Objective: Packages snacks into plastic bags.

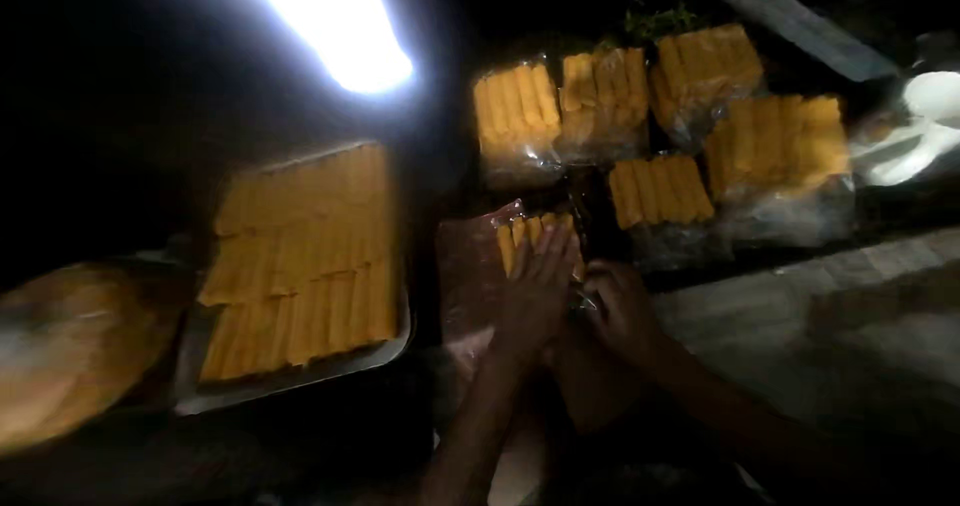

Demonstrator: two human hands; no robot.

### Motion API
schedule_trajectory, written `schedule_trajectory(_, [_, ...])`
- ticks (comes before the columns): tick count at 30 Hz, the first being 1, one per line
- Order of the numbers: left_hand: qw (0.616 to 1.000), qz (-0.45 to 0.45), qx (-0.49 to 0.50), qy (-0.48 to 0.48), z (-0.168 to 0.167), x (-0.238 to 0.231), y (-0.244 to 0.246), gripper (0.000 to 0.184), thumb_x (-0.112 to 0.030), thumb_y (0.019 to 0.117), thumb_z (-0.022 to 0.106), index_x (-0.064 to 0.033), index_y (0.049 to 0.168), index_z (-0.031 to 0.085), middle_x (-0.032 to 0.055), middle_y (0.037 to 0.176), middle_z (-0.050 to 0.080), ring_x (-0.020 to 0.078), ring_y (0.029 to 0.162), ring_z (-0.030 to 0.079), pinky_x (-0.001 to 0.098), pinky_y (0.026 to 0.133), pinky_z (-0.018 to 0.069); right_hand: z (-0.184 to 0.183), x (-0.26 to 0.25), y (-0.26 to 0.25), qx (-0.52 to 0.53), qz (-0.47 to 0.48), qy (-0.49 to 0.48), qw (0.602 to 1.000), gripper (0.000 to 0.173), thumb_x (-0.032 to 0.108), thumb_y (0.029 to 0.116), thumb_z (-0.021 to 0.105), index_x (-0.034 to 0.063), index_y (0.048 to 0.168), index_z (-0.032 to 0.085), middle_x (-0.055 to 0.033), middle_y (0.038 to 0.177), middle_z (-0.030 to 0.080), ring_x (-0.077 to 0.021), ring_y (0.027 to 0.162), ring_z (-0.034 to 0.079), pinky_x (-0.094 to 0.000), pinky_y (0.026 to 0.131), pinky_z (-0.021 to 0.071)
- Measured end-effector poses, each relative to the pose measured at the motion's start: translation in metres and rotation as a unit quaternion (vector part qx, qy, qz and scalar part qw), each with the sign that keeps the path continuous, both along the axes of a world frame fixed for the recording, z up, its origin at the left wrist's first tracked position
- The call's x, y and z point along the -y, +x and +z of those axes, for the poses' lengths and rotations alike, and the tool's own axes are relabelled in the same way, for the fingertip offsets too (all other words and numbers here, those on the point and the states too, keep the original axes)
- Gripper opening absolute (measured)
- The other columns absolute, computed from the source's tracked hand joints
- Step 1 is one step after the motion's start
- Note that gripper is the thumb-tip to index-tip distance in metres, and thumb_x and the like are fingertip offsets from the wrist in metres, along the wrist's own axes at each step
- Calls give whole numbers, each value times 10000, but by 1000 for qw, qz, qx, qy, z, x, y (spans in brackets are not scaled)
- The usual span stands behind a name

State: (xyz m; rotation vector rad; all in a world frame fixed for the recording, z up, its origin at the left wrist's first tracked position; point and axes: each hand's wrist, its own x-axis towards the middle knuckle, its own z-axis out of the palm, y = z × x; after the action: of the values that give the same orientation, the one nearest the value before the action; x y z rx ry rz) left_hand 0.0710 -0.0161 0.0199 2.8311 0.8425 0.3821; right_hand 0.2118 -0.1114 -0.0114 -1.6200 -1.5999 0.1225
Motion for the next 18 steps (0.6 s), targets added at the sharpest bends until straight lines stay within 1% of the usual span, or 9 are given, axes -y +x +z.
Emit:
schedule_trajectory(2, [999,-28,-33,-8,0,-1,4,541,-177,1037,519,-23,1545,420,158,1625,373,293,1529,318,554,1246,206,1,2,1,7,0,-9,1000,172,76,938,598,-16,1027,714,-250,1171,688,-405,1110,669,-521,957,548])
schedule_trajectory(4, [998,-37,-47,-4,-1,-1,5,505,-207,1056,484,-17,1523,456,153,1598,422,292,1505,369,546,1235,245,5,3,2,16,4,-24,1000,175,61,923,610,-15,1033,723,-251,1192,686,-418,1118,666,-544,957,542])
schedule_trajectory(5, [998,-37,-57,3,-2,-2,5,505,-237,1067,466,-19,1522,459,146,1594,431,286,1501,377,530,1234,256,4,2,2,24,-1,-16,1000,172,73,918,601,9,1016,727,-235,1171,698,-403,1094,678,-535,935,552])
schedule_trajectory(9, [996,-35,-76,-11,-4,-2,2,517,-204,1057,477,-17,1537,432,138,1610,407,283,1517,346,514,1250,224,1,1,1,21,3,-22,1000,168,70,922,595,14,1004,730,-235,1165,696,-402,1082,681,-545,921,556])
schedule_trajectory(13, [997,-40,-68,-20,-2,-3,1,536,-173,1038,493,-10,1542,418,150,1608,406,281,1519,343,503,1250,228,2,1,1,27,-2,-33,999,160,84,920,605,13,996,726,-243,1173,694,-420,1095,673,-561,926,547])
schedule_trajectory(15, [992,-40,-98,-61,9,-4,2,561,-244,1061,481,-32,1570,375,136,1644,344,264,1548,274,489,1266,179,2,1,1,35,-1,-38,999,168,78,911,613,-5,1009,720,-248,1183,691,-431,1097,671,-570,922,544])
schedule_trajectory(16, [991,-38,-105,-71,13,-7,2,585,-286,1058,500,-50,1577,369,125,1654,328,258,1555,255,492,1269,168,3,1,1,36,4,-41,999,174,69,909,614,-23,1016,716,-259,1194,686,-444,1101,667,-582,923,539])
schedule_trajectory(17, [991,-36,-108,-73,15,-10,3,640,-343,1042,538,-61,1586,353,126,1668,296,265,1566,218,514,1272,141,3,1,2,39,2,-40,998,178,84,916,600,-14,1011,714,-247,1189,688,-427,1097,671,-567,919,547])
schedule_trajectory(18, [993,-33,-95,-66,15,-13,3,712,-367,993,620,-63,1583,362,140,1670,285,290,1567,208,546,1266,132,5,2,1,36,1,-44,998,189,84,919,607,-23,1023,724,-250,1189,688,-433,1096,670,-569,924,547])
